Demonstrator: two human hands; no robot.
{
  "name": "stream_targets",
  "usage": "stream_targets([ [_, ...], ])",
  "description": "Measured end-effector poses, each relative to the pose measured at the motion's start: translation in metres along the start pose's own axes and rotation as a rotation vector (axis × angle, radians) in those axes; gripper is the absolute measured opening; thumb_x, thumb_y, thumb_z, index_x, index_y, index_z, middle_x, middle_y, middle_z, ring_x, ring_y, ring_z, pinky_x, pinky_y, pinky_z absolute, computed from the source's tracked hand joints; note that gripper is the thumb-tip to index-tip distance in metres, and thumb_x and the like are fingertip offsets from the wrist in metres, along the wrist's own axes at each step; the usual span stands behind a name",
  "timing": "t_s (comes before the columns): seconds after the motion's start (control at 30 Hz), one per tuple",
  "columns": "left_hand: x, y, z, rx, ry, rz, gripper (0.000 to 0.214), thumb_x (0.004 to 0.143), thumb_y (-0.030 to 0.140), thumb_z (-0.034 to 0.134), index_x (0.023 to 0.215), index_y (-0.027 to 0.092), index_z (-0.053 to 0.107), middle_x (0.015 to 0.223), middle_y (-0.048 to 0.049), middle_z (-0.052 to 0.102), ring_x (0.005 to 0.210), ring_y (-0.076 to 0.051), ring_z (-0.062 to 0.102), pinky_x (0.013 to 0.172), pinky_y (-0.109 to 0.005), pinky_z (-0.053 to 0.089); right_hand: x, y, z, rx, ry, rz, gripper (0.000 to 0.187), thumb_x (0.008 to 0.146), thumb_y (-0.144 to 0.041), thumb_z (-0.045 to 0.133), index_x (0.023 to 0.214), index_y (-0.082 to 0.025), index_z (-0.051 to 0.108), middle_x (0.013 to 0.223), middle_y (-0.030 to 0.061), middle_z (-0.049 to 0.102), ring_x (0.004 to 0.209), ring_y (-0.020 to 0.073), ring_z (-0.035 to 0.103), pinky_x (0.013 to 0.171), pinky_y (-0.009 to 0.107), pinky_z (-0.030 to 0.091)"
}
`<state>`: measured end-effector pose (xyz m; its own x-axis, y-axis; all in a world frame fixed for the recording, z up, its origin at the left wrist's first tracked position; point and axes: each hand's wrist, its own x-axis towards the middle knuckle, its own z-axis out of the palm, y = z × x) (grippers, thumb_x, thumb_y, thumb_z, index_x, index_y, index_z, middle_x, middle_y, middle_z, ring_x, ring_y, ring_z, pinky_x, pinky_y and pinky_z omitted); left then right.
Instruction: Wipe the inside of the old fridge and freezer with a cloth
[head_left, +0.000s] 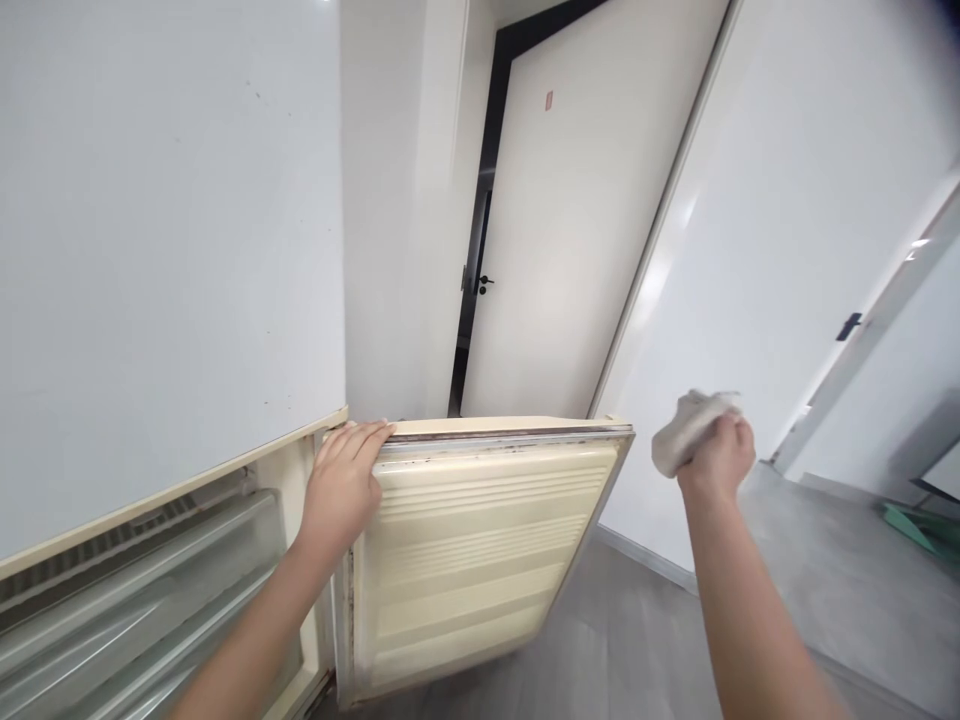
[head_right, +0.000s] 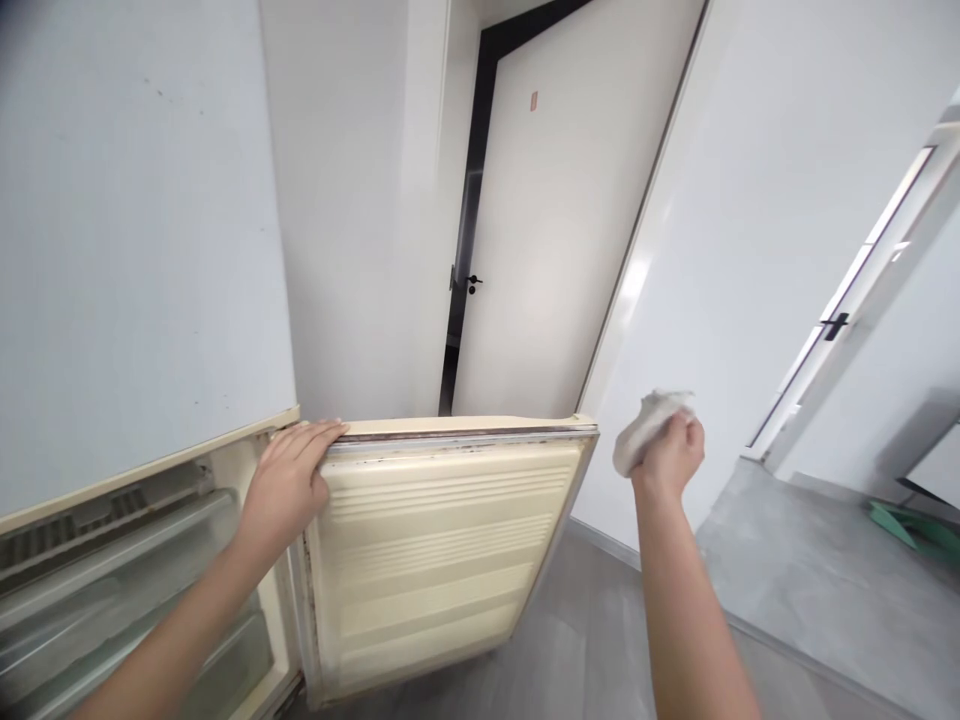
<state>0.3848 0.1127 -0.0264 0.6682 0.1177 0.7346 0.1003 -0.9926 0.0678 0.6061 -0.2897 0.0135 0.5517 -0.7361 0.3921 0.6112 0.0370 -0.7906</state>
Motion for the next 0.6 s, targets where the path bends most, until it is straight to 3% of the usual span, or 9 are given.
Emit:
stream_targets([
  [0.07, 0.0, 0.0, 0.0, -0.006, 0.009, -0.001, 0.06, 0.069, -0.001, 0.034, 0.123, 0.022, 0.05, 0.129, -0.0033, 0.063, 0.121, -0.02, 0.053, 0.115, -0.043, 0.036, 0.005, 0.001, 0.01, -0.237, -0.195, -0.138, 0.017, 0.08, -0.034, 0.049, 0.077, -0.019, 0.056, 0.082, 0.0027, 0.059, 0.085, 0.0172, 0.055, 0.091, 0.037, 0.043],
  [0.13, 0.0, -0.001, -0.001, -0.014, 0.022, -0.008, 0.06, 0.069, -0.001, 0.035, 0.122, 0.022, 0.051, 0.128, -0.0033, 0.063, 0.12, -0.02, 0.054, 0.115, -0.044, 0.036, 0.006, 0.015, 0.017, -0.466, -0.476, -0.198, 0.024, 0.077, -0.039, 0.051, 0.083, -0.018, 0.06, 0.087, 0.0053, 0.063, 0.092, 0.0216, 0.055, 0.096, 0.043, 0.039],
  [0.17, 0.0, -0.001, -0.002, -0.018, 0.025, -0.011, 0.059, 0.069, -0.001, 0.035, 0.122, 0.022, 0.052, 0.127, -0.0034, 0.064, 0.12, -0.021, 0.054, 0.114, -0.044, 0.037, 0.005, 0.024, 0.019, -0.522, -0.598, -0.172, 0.028, 0.076, -0.042, 0.052, 0.086, -0.018, 0.061, 0.089, 0.0056, 0.065, 0.095, 0.0227, 0.055, 0.097, 0.043, 0.038],
  [0.23, 0.0, -0.001, -0.004, -0.026, 0.02, -0.008, 0.059, 0.07, 0.0, 0.035, 0.121, 0.022, 0.053, 0.127, -0.0035, 0.064, 0.119, -0.021, 0.055, 0.114, -0.044, 0.038, 0.003, 0.042, 0.018, -0.453, -0.726, 0.049, 0.034, 0.073, -0.048, 0.055, 0.089, -0.019, 0.063, 0.091, 0.0044, 0.067, 0.096, 0.023, 0.057, 0.096, 0.041, 0.04],
  [0.3, 0.001, 0.0, -0.006, -0.033, 0.014, -0.001, 0.059, 0.069, 0.0, 0.035, 0.121, 0.022, 0.053, 0.127, -0.0034, 0.064, 0.119, -0.021, 0.055, 0.113, -0.044, 0.038, 0.001, 0.059, 0.014, -0.256, -0.722, 0.327, 0.039, 0.072, -0.054, 0.054, 0.089, -0.02, 0.063, 0.087, 0.0016, 0.068, 0.091, 0.0214, 0.06, 0.091, 0.037, 0.045],
  [0.37, 0.001, 0.0, -0.006, -0.036, 0.02, -0.002, 0.059, 0.068, -0.001, 0.036, 0.12, 0.022, 0.054, 0.127, -0.0036, 0.065, 0.118, -0.021, 0.056, 0.113, -0.044, 0.038, -0.003, 0.074, 0.007, -0.07, -0.672, 0.51, 0.041, 0.073, -0.057, 0.052, 0.09, -0.021, 0.062, 0.081, -0.0008, 0.068, 0.084, 0.0193, 0.063, 0.083, 0.033, 0.05],
  [0.43, 0.001, 0.001, -0.006, -0.038, 0.03, -0.011, 0.059, 0.067, -0.001, 0.036, 0.119, 0.021, 0.055, 0.126, -0.0038, 0.065, 0.118, -0.021, 0.056, 0.113, -0.044, 0.039, -0.01, 0.09, -0.002, 0.005, -0.607, 0.575, 0.037, 0.073, -0.053, 0.052, 0.09, -0.022, 0.062, 0.079, -0.0015, 0.068, 0.079, 0.0177, 0.063, 0.078, 0.031, 0.052],
  [0.6, 0.001, 0.003, -0.005, -0.027, 0.06, -0.021, 0.058, 0.067, -0.001, 0.037, 0.117, 0.021, 0.056, 0.124, -0.0042, 0.067, 0.117, -0.022, 0.057, 0.112, -0.045, 0.039, -0.04, 0.154, -0.041, -0.064, -0.532, 0.637, 0.024, 0.068, -0.042, 0.056, 0.08, -0.022, 0.062, 0.075, -0.0011, 0.07, 0.072, 0.0177, 0.064, 0.07, 0.031, 0.054],
])
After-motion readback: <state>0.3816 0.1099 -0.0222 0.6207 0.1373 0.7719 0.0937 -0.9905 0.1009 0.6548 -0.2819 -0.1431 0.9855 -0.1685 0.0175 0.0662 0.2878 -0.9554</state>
